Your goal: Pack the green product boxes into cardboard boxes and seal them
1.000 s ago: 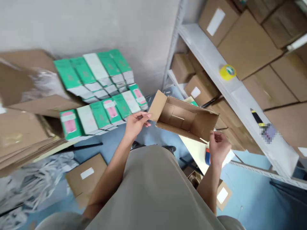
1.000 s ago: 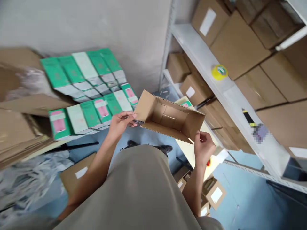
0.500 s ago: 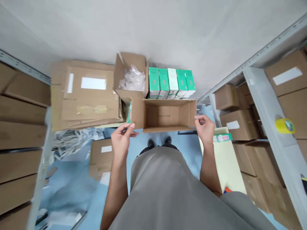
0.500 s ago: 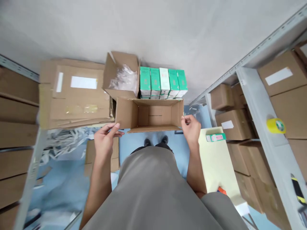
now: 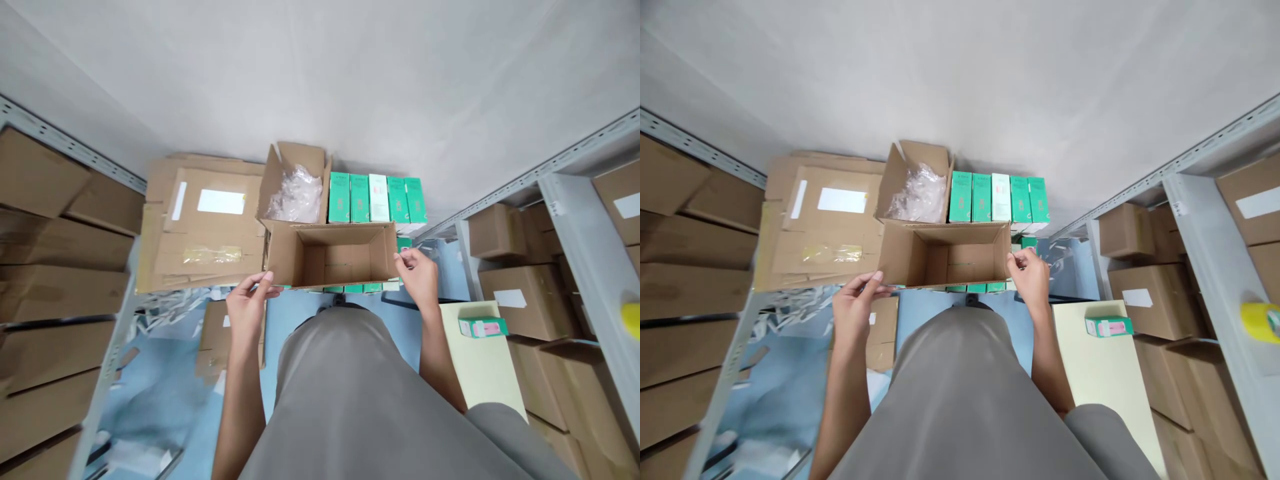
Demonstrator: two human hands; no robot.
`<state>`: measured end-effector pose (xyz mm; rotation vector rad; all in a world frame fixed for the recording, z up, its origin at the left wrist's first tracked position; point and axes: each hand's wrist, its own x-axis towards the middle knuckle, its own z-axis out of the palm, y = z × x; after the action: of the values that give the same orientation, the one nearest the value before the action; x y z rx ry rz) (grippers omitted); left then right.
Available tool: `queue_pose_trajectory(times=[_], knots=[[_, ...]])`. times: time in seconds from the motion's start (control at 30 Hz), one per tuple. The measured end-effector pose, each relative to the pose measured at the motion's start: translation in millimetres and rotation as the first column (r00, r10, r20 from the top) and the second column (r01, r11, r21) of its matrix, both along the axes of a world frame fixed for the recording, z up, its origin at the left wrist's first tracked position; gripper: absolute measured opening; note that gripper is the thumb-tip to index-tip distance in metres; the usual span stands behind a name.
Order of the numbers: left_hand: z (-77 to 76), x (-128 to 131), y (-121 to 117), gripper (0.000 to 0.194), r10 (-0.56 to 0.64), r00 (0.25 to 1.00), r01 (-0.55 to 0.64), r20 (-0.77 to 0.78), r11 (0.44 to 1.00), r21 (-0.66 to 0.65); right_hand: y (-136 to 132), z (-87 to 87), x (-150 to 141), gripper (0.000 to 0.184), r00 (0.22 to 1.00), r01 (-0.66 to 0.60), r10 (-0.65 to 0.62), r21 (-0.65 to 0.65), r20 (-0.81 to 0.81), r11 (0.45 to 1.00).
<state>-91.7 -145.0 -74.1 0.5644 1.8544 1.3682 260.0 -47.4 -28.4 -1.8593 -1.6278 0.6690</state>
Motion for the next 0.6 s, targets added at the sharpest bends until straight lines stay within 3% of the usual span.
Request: queue_pose_trajectory(times=[0.3,0.43,0.6], knots=[[6.2,-10,9,0.048,0.029,0.997,-0.037,-0.072,0.994,-0.104,6,7.5,0,0.032,0.993,-0.116,0.115,-0.018,-0.034,0.993],[12.3,-15,13,0.048,-0.035,0.992,0.015,-0.121,0.987,-0.162,10,5.9,3,0.035,0.989,-0.135,0.128,-0.095,-0.070,0.986],[19.4,-31,53,0.050,-0.082,0.980,0.069,-0.182,0.994,-0.079,12,15.9,1,0.042,0.997,-0.075,0.070,-0.140,-0.043,0.987]])
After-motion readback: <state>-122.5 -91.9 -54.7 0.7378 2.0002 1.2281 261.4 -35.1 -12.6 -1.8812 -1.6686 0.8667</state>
